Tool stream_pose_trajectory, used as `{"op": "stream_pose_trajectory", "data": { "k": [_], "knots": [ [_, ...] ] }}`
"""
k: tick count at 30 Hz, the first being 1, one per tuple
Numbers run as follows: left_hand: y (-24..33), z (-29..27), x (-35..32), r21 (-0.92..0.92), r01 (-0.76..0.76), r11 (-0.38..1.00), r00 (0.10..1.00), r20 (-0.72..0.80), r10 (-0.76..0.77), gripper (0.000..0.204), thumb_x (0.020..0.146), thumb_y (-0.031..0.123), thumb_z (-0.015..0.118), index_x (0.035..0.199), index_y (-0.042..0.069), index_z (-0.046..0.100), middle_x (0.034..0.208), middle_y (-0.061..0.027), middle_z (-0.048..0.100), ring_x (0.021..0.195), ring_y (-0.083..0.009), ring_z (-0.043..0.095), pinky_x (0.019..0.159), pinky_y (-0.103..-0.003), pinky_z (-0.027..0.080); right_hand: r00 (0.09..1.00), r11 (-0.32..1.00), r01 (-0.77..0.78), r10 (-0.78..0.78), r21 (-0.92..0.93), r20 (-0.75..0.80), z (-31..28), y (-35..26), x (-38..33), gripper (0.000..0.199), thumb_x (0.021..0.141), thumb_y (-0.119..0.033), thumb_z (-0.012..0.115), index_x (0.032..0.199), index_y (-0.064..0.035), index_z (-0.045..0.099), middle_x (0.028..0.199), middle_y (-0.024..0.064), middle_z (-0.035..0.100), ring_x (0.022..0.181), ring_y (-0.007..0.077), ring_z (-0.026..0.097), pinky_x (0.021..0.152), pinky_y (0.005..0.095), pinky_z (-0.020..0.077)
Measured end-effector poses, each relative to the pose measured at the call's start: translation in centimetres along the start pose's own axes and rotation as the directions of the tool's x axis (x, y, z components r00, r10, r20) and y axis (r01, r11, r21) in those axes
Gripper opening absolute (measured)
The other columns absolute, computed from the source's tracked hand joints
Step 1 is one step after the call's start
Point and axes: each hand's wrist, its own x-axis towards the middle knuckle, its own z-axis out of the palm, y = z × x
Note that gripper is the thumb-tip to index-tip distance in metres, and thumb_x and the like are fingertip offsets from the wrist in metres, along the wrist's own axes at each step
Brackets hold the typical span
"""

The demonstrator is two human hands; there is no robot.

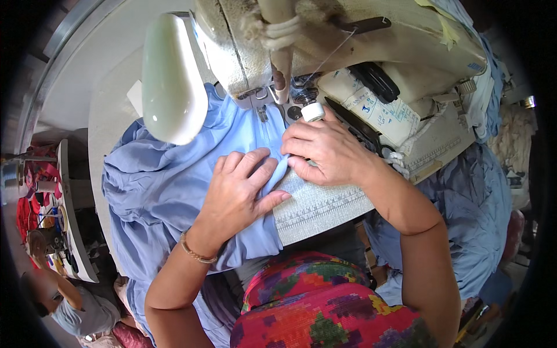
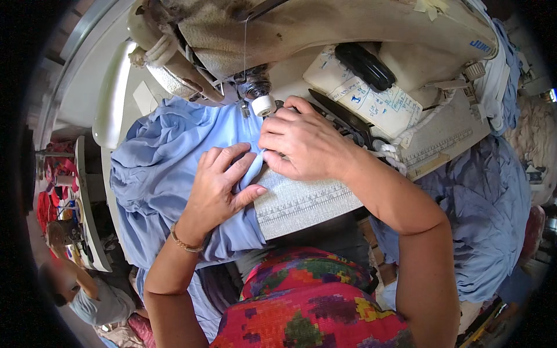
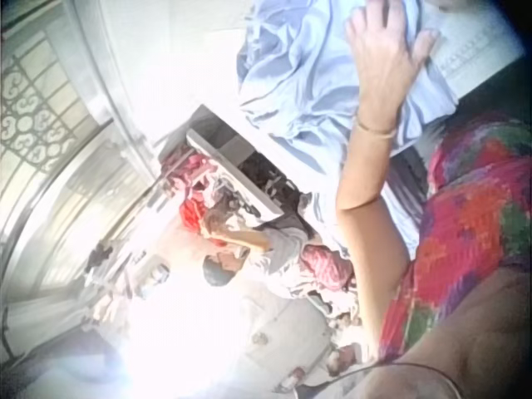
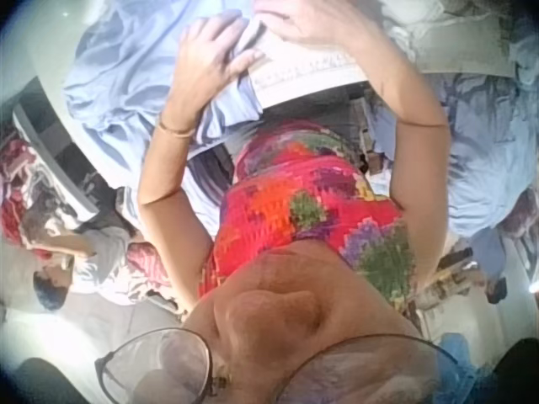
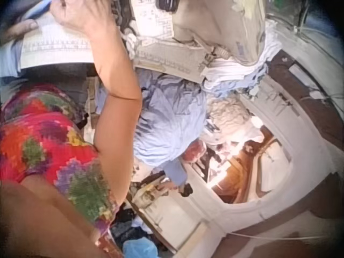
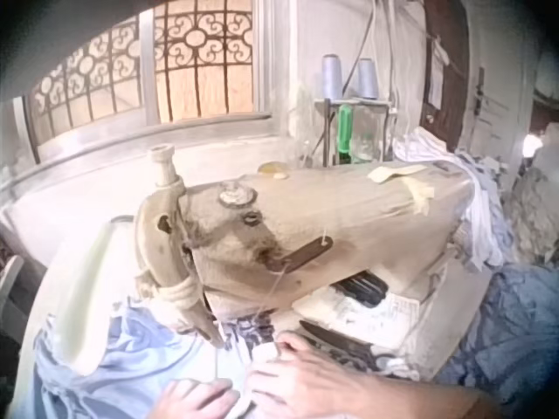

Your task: The person sews a light blue shirt using an industrial sewing machine, trimming excess thread with snips, and folding the garment to align the front placket and buttons.

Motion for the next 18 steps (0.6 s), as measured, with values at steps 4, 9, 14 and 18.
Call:
{"op": "stream_pose_trajectory", "data": {
  "k": [4, 9, 14, 18],
  "knots": [
    [-0.36, -0.16, 0.03, -0.021, 0.01, 1.0, 1.0, 0.002, -0.01, 0.052, 0.076, 0.044, 0.066, 0.109, 0.005, 0.061, 0.111, -0.0096, 0.056, 0.092, -0.0272, 0.05, 0.081, -0.038, 0.039, 1.0, 0.998, -0.008, 0.008, 0.059, -0.005, 0.06, -0.28, 0.28, 0.017, 0.079, -0.025, 0.064, 0.089, -0.0109, 0.067, 0.09, 0.0023, 0.059, 0.088, 0.0202, 0.055, 0.098, 0.0444, 0.0306],
    [-0.55, -0.26, 0.13, -0.029, 0.025, 0.999, 1.0, 0.011, -0.025, 0.052, 0.077, 0.045, 0.065, 0.109, 0.005, 0.061, 0.113, -0.0096, 0.057, 0.092, -0.0278, 0.05, 0.082, -0.038, 0.039, 0.997, 0.998, 0.06, -0.059, 0.02, -0.049, 0.32, -0.04, 0.38, 0.018, 0.078, -0.024, 0.065, 0.09, -0.0107, 0.067, 0.094, 0.0014, 0.06, 0.098, 0.0184, 0.053, 0.102, 0.0461, 0.0269],
    [-0.6, -0.08, 0.1, -0.011, -0.01, 1.0, 1.0, -0.007, 0.01, 0.05, 0.075, 0.04, 0.067, 0.109, 0.004, 0.059, 0.114, -0.0081, 0.056, 0.088, -0.025, 0.049, 0.078, -0.037, 0.038, 0.999, 0.999, 0.034, -0.034, 0.015, -0.026, 0.4, -0.15, 0.42, 0.018, 0.078, -0.022, 0.065, 0.09, -0.0101, 0.067, 0.095, 0.0021, 0.06, 0.1, 0.0179, 0.053, 0.103, 0.0468, 0.0251],
    [-0.62, -0.13, 0.18, -0.016, -0.013, 1.0, 1.0, -0.005, 0.013, 0.05, 0.075, 0.04, 0.067, 0.109, 0.004, 0.06, 0.113, -0.0078, 0.057, 0.088, -0.0246, 0.049, 0.078, -0.036, 0.038, 0.998, 1.0, -0.017, 0.016, -0.022, -0.057, 0.69, -0.2, 0.3, 0.016, 0.078, -0.02, 0.064, 0.09, -0.01, 0.067, 0.095, 0.0024, 0.06, 0.097, 0.0183, 0.055, 0.103, 0.0474, 0.0253]
  ]
}}
